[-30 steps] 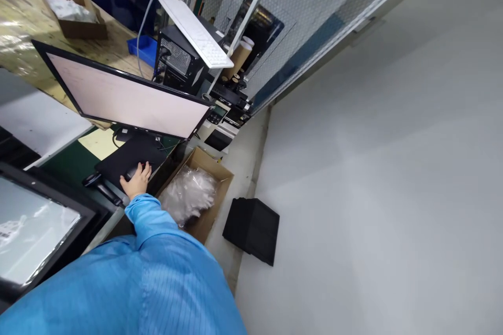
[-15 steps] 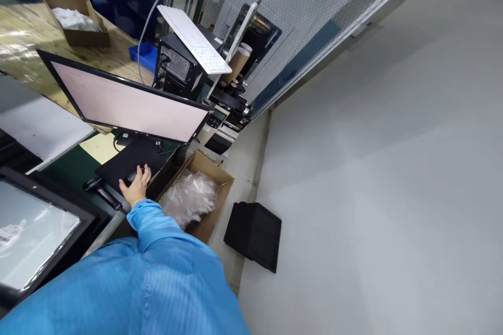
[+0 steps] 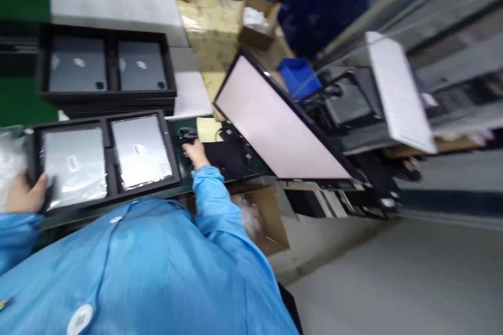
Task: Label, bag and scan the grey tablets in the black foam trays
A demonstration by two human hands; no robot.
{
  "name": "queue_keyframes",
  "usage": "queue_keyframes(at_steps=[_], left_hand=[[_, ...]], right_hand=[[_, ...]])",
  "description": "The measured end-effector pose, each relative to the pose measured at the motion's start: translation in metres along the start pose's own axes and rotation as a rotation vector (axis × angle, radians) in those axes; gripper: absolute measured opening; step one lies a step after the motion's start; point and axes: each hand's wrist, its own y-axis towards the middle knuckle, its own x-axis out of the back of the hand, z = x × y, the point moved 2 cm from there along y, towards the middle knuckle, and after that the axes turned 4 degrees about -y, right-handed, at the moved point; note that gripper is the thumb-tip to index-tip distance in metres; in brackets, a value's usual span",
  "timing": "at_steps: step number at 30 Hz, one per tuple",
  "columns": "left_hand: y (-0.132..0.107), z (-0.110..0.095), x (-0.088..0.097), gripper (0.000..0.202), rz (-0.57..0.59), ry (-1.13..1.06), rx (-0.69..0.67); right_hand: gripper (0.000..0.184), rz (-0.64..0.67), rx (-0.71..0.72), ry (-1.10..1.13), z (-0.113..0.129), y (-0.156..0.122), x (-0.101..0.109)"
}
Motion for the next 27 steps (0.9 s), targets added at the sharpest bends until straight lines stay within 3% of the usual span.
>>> queue_keyframes(at_steps=[2, 7, 10, 15, 19, 21, 24, 27], left_hand=[[-0.001, 0.015, 0.001, 0.066, 0.009, -0.006, 0.066], [0.004, 0.016, -0.011, 0.072, 0.062, -0.01, 0.06], [0.002, 0.019, -0.013, 0.071, 0.075, -0.025, 0.043], [0.0, 0.021, -0.013, 0.071, 0.094, -0.039, 0.036], [0.0, 0.019, -0.014, 0.072, 0.099, -0.029, 0.031], [0.0, 0.02, -0.014, 0.072, 0.101, -0.022, 0.021], [0.0, 0.021, -0.014, 0.071, 0.101, -0.016, 0.009], [0.0, 0.022, -0.016, 0.072, 0.103, -0.017, 0.007]], right_hand=[[0.035, 0.009, 0.071, 0.0, 0.008, 0.006, 0.001], [0.014, 0.069, 0.293, -0.115, 0.015, -0.002, 0.002], [0.022, 0.094, 0.422, -0.242, 0.018, 0.003, 0.005], [0.026, 0.225, 0.51, -0.38, 0.037, 0.028, 0.007], [0.024, 0.311, 0.495, -0.387, 0.05, 0.026, 0.018], [0.021, 0.284, 0.491, -0.364, 0.048, 0.02, 0.03], [0.025, 0.135, 0.403, -0.309, 0.028, 0.012, 0.051], [0.025, 0.035, 0.145, -0.275, -0.008, 0.004, 0.054]])
